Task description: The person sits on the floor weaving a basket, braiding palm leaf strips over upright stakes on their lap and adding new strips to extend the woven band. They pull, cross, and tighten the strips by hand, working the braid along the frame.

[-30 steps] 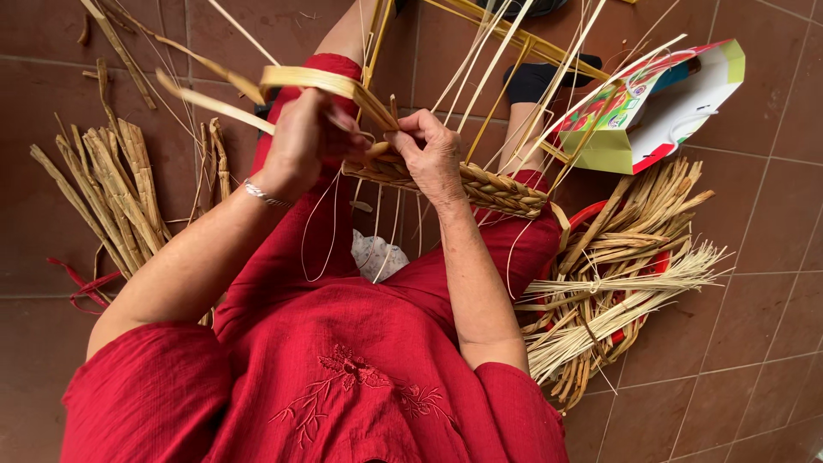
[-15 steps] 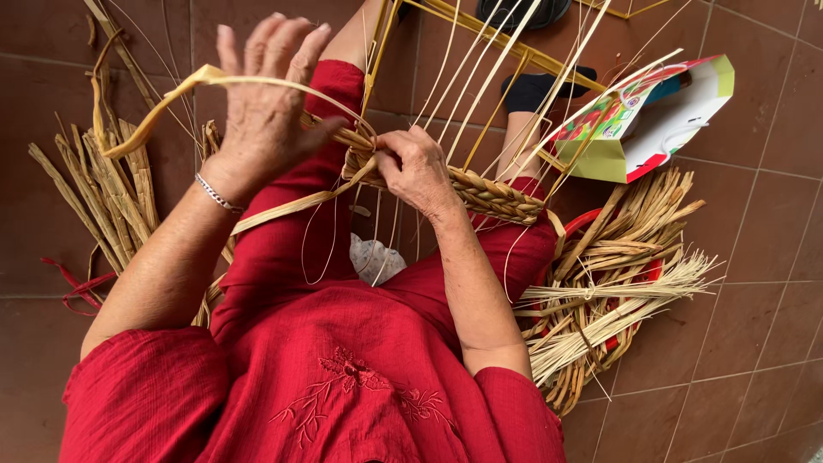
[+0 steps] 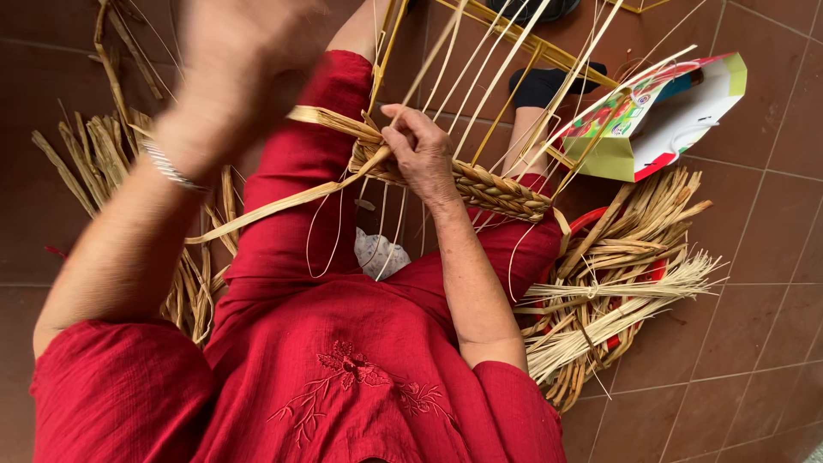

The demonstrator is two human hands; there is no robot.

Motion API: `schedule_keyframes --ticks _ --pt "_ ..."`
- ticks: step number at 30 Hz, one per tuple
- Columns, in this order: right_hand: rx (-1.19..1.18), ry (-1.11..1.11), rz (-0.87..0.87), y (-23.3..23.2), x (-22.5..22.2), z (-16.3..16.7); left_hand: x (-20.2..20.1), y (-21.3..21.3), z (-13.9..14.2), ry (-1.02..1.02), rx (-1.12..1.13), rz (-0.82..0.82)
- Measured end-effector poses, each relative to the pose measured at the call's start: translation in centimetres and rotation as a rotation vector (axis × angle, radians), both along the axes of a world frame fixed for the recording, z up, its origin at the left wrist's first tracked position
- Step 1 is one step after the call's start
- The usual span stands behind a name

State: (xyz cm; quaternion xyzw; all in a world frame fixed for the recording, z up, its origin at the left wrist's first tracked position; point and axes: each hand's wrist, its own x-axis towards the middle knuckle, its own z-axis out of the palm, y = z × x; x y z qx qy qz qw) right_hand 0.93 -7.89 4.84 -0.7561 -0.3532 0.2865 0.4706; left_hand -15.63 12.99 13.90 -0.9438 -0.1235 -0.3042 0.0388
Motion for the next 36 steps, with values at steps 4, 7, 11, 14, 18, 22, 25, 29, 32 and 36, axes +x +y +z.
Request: schedule_keyframes --ticks 4,7,11,14,18,22,25,29,32,36 --pt "0.067 0.009 -0.023 -0.7 -0.1 -0.2 2.1 -4.9 -5.6 0.175 -0.277 -0.202" --pt "0.055 -0.07 -0.032 -1.1 -0.2 -1.0 1.1 -5.8 -9.2 0.311 -0.501 -0.238" --pt "0.134 -0.196 -0.058 -0.4 -0.7 -2.2 0.5 -6.3 -11.0 0.354 -0.643 -0.144" --pt "0.085 -0.201 -0.1 0.3 -1.2 -2.4 0.7 -5.3 -11.4 0.328 -0.876 -0.104" --pt "-0.019 -0.188 -0.167 0.6 -1.2 -1.7 0.2 -2.5 -11.6 0.366 -1.097 -0.035" --pt "0.063 -0.55 -0.158 0.8 -1.5 -1.6 -2.7 -0.9 -10.4 0.221 -0.527 0.066" --pt "0.163 -0.81 -0.06 1.5 -1.9 -2.3 -5.1 -1.6 -8.9 0.095 -0.216 0.149" --pt "0.16 -0.644 0.07 1.9 -0.9 -1.8 -5.6 -6.1 -8.5 0.153 -0.576 -0.121" --pt "0.125 -0.342 0.156 0.9 0.5 0.4 -5.1 -7.0 -7.8 0.354 -0.474 -0.156" --pt "0.056 -0.314 0.319 0.0 0.9 2.6 -4.3 -4.5 -5.5 0.434 -0.38 0.055"
